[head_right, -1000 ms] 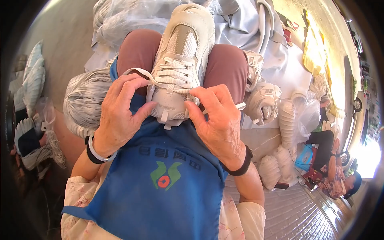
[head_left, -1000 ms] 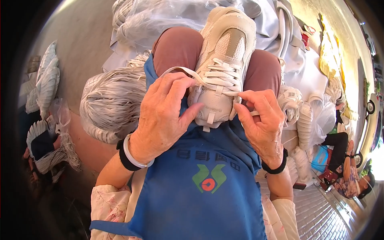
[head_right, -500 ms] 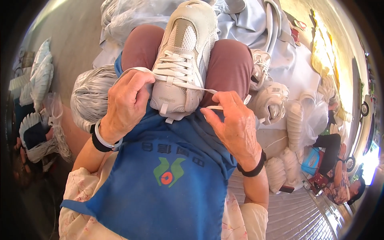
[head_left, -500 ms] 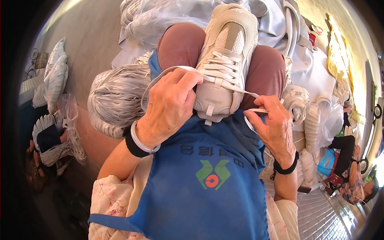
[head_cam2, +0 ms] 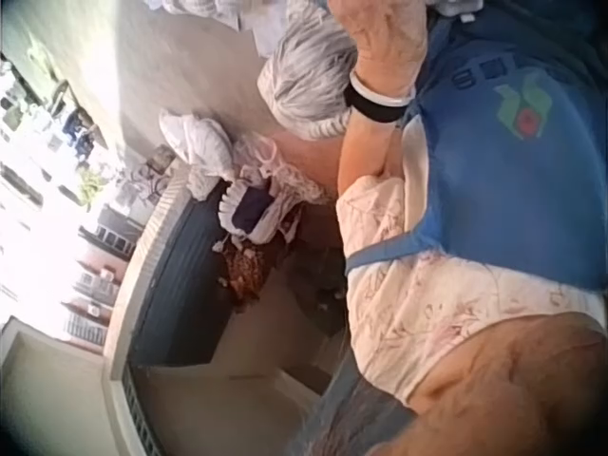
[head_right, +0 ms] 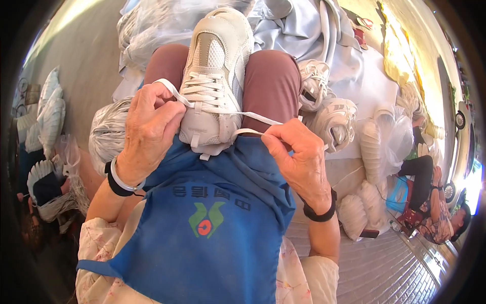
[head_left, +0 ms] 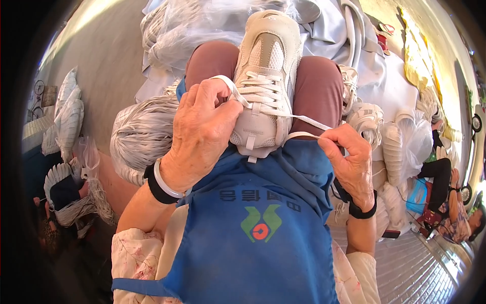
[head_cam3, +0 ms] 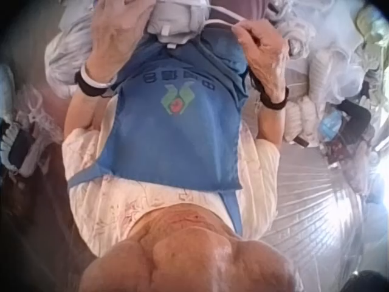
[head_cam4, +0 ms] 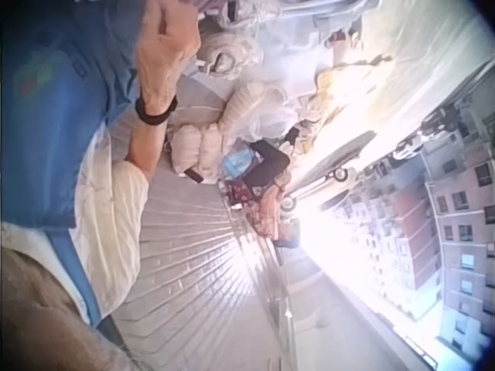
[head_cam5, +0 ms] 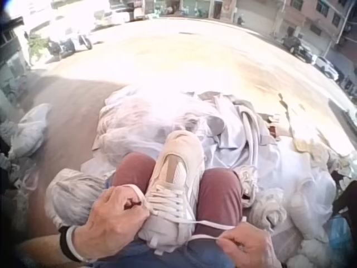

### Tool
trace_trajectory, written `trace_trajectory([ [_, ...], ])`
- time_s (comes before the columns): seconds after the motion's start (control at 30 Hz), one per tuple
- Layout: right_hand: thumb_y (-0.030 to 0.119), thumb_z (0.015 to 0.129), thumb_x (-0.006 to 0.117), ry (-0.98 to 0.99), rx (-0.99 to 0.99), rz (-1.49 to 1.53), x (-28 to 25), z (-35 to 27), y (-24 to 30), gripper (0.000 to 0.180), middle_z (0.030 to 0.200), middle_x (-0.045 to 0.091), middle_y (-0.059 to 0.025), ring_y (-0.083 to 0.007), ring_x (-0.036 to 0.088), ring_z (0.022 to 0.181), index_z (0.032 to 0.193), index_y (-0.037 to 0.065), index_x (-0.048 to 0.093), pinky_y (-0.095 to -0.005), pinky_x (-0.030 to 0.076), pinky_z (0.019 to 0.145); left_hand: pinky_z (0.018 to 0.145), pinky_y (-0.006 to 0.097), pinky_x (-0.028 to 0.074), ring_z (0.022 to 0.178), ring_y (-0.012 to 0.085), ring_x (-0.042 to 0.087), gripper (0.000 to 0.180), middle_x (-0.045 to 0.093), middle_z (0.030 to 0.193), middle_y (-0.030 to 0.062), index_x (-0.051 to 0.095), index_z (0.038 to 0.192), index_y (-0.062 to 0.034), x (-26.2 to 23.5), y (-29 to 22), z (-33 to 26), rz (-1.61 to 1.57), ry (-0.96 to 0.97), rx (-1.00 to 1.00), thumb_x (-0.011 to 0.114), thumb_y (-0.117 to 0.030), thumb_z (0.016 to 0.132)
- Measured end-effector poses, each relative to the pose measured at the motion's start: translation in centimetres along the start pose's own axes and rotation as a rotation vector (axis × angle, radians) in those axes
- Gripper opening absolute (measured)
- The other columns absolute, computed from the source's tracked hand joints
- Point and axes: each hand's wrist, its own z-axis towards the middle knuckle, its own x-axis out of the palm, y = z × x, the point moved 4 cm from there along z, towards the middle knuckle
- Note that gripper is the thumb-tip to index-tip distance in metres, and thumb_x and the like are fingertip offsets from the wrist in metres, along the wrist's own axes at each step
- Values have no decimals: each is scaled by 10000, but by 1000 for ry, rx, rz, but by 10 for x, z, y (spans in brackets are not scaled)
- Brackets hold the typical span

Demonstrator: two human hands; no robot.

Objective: Lacing and assembling white athletic shoes in an outdoor manufacturing workspace.

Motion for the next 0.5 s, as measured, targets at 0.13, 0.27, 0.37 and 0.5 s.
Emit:
trace_trajectory([
  [0.13,7,758,716,-43,-256,-518,0,-9,-5,202,874,582,-88,-239,586,751,954,36,675,-336,466,644,666,343,465,756,227,554,220,537,872,72,649,827,-32,-9,-5,1,25,-34,59,759,59,660],
  [0.27,8,724,730,-88,-320,-512,6,-15,4,303,953,564,-92,-261,592,805,1016,43,657,-351,473,667,646,322,505,752,228,614,200,620,888,90,657,836,-28,-20,-27,-5,-300,1,36,774,41,688],
  [0.37,16,740,691,129,-336,-403,34,-14,12,317,985,544,-95,-252,593,791,1051,21,629,-357,491,679,609,295,539,720,218,683,149,697,839,91,653,864,-30,-10,-51,-30,-688,380,-119,761,-3,766],
  [0.5,38,738,602,182,-440,-582,51,-10,1,217,926,513,-98,-238,600,756,952,3,608,-361,498,657,660,262,535,736,131,670,115,680,823,66,599,940,-20,17,-39,-46,-888,649,-475,683,-82,891],
])
